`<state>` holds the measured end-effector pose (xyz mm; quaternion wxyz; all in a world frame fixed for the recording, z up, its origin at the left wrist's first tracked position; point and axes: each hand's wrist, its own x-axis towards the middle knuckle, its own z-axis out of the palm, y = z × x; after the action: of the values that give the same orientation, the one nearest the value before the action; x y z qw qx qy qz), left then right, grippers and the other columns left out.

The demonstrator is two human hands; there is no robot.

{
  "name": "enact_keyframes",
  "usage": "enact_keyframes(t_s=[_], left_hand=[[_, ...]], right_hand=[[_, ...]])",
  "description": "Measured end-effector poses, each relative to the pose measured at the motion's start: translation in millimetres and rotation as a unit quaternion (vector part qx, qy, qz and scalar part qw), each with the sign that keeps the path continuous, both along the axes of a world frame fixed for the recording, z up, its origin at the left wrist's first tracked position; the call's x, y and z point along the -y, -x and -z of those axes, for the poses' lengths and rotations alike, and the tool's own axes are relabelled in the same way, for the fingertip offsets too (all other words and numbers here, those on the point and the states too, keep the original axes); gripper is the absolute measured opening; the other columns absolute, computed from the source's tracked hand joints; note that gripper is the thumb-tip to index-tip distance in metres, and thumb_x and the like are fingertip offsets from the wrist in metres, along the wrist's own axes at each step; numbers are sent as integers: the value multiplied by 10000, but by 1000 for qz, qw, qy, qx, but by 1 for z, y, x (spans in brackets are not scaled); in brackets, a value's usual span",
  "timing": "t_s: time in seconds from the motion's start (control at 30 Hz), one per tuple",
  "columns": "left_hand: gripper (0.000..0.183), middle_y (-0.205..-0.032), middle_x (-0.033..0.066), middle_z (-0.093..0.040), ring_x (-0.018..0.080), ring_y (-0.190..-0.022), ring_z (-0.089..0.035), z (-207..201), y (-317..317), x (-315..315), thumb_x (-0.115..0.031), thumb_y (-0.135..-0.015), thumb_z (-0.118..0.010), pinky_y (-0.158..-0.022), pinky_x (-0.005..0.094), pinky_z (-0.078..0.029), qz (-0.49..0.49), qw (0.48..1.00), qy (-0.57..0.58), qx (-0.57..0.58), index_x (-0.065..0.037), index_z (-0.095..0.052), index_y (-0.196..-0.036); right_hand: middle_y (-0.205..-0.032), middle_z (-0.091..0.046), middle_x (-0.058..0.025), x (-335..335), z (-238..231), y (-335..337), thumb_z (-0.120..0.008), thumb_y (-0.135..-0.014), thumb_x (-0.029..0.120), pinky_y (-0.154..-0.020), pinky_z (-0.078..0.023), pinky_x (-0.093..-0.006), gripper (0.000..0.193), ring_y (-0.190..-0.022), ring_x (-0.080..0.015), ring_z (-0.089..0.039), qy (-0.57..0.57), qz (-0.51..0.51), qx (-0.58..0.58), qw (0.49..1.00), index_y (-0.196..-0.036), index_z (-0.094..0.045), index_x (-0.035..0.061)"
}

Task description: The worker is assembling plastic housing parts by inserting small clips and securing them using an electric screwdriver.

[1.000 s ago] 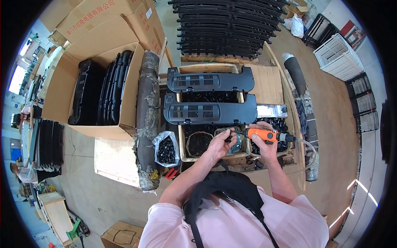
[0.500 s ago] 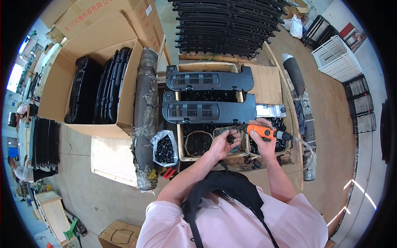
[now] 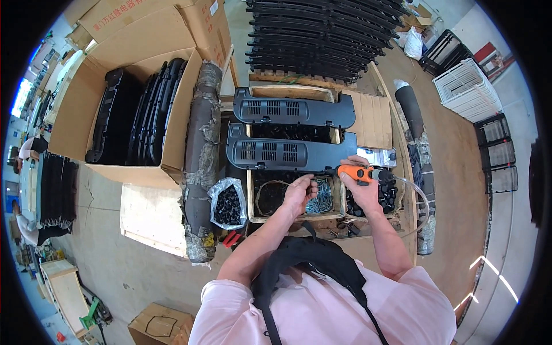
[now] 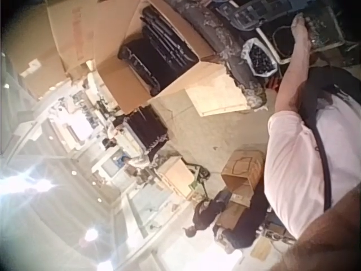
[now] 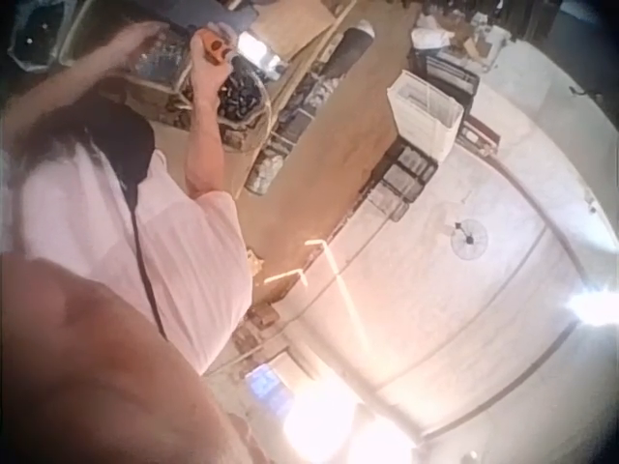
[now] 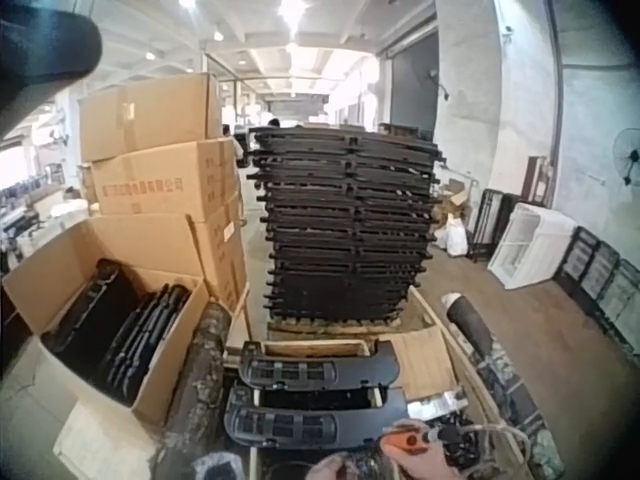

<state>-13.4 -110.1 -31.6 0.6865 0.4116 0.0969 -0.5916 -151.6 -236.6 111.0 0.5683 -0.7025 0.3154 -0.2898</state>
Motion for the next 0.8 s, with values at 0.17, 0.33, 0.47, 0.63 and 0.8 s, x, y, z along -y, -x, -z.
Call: enact_keyframes(t_s=[0.17,0.33,0.47,0.63,0.8], left_hand=[[189,-949,73,-681,160,-772,-652,-6,-9,8,-156,-1098,-507,-677,294,-582,-2,1000,18,-13,-16,-628,-1137],[171,-933,78,-683,160,-757,-651,-4,-13,11,-141,-1093,-517,-664,290,-580,0,1000,8,-22,-17,-633,-1095],[164,-934,77,-687,159,-753,-652,-1,-12,10,-138,-1092,-520,-659,289,-582,0,1000,9,-28,-20,-634,-1080],[152,-909,63,-701,142,-724,-665,1,-9,6,-172,-1079,-573,-621,276,-584,-6,999,34,-2,-35,-638,-1070],[168,-901,43,-697,127,-722,-662,5,-9,-9,-196,-1075,-589,-639,272,-584,39,999,21,3,-40,-653,-1064]], right_hand=[[-1207,-717,-126,2,-15,-18,-778,-869,115,-999,-532,-333,470,-1116,-172,-674,65,-40,-117,990,-1290,-590,24],[-1156,-729,-86,10,-12,-27,-786,-846,138,-957,-541,-330,390,-1058,-165,-686,97,-64,-136,984,-1201,-654,43],[-1118,-735,-73,11,-9,-28,-786,-832,130,-940,-542,-329,353,-1031,-161,-685,81,-73,-114,988,-1156,-675,48],[-1162,-736,-102,11,-16,-33,-789,-820,108,-959,-550,-344,467,-1072,-169,-693,58,-99,-127,985,-1255,-632,42],[-1172,-735,-127,8,-27,-24,-787,-813,100,-967,-550,-345,512,-1070,-178,-701,57,-88,-115,988,-1288,-611,33]])
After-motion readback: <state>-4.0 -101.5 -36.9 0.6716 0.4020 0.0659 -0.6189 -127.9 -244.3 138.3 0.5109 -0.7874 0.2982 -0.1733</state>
